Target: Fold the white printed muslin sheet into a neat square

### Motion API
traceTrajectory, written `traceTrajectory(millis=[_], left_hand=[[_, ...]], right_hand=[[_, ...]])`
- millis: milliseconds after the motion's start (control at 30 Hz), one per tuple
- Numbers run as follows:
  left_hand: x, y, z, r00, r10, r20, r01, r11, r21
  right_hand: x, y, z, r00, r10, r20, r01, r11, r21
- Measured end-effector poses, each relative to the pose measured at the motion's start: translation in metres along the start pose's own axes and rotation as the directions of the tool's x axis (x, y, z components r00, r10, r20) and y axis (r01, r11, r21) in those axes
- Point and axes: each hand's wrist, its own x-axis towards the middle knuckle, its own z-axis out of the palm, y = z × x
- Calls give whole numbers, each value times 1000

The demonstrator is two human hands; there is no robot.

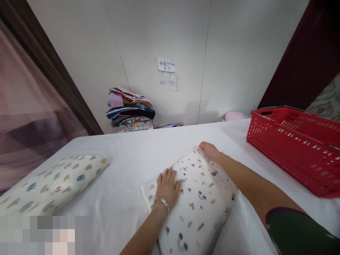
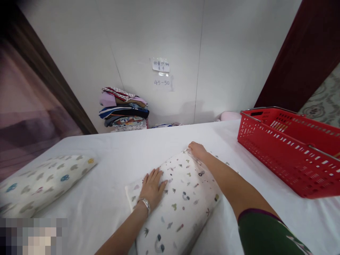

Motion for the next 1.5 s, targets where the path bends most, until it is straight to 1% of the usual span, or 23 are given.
traceTrajectory(millis=[100,200,267,333,433,533,633,833,1033,1133,1267,1367,1500], left_hand=[[3,-1,-6,999,-23,-49,21,999,-40],[15,0,-15,997,-44,-71,41,998,-43],[27,2,-21,998,-35,-52,33,999,-33],[40,4,-25,1000,-16,-11,15,1000,-17],[54,10,-27,999,-21,43,20,999,32],[58,14,-26,999,-32,35,29,996,83],[58,16,-23,1000,-8,7,7,995,96],[58,16,-17,998,50,-29,-48,997,61],[59,14,-13,991,117,-68,-117,993,6],[59,11,-9,987,136,-83,-137,991,1],[62,8,-4,981,160,-109,-163,987,-18],[66,8,-3,981,169,-96,-175,983,-55],[71,10,-4,985,161,-68,-167,982,-88]], right_hand=[[-7,0,-6,998,-54,34,54,999,-3],[-11,-3,-8,997,-65,38,66,998,-13],[-11,-8,-7,996,-85,36,86,996,-14],[-8,-14,-5,992,-118,41,118,993,-11],[-2,-23,-1,989,-141,47,141,990,-10],[0,-26,2,992,-122,41,123,992,-19],[-4,-25,3,993,-116,39,117,993,-29],[-14,-24,1,992,-120,43,122,992,-39],[-15,-26,0,989,-133,59,135,990,-35],[-17,-25,1,990,-133,46,134,990,-32],[-22,-20,5,988,-156,-8,156,987,29],[-26,-16,7,987,-143,-66,150,982,111],[-25,-13,8,988,-131,-75,142,976,163]])
